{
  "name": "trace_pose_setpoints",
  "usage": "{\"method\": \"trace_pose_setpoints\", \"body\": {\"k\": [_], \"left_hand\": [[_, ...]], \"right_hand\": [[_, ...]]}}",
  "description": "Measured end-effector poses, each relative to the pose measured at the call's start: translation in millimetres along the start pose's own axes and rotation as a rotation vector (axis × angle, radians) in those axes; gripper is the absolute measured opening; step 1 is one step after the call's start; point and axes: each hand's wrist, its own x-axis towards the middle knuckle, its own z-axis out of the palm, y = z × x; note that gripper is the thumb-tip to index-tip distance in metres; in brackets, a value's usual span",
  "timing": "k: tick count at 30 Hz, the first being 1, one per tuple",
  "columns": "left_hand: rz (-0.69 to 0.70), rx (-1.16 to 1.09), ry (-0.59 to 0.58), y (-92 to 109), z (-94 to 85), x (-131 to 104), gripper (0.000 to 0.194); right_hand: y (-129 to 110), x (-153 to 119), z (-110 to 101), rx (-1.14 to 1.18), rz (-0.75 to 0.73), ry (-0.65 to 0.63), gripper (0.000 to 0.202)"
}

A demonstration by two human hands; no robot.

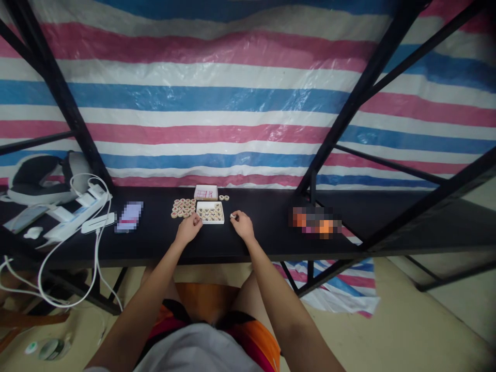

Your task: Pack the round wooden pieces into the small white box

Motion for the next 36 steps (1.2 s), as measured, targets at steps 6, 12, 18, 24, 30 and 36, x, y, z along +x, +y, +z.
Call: {"method": "trace_pose_setpoints", "body": {"k": [6,12,18,24,30,36], "left_hand": [[-0.008,0.009,-0.007,0.9,0.2,0.0,0.011],[-0.001,0.006,-0.010,-1.4,1.9,0.6,0.011],[-0.004,0.013,-0.005,-0.7,1.1,1.0,0.011],[-0.019,0.010,-0.019,0.5,0.5,0.2,0.013],[-0.010,0.003,-0.002,-0.9,1.0,0.7,0.011],[-0.001,0.005,-0.004,-0.1,0.2,0.1,0.012]], "right_hand": [[-0.7,-0.5,-0.7,0.004,0.008,0.001,0.014],[-1.5,-0.5,-1.2,0.000,0.020,-0.010,0.015],[-1.7,-0.8,-1.6,0.003,0.016,-0.003,0.015],[-1.6,-0.6,-1.1,0.003,0.023,-0.007,0.015],[-1.1,-0.8,-0.7,0.023,0.018,0.000,0.015],[-1.2,-0.1,-0.6,0.018,0.019,-0.001,0.016]]}}
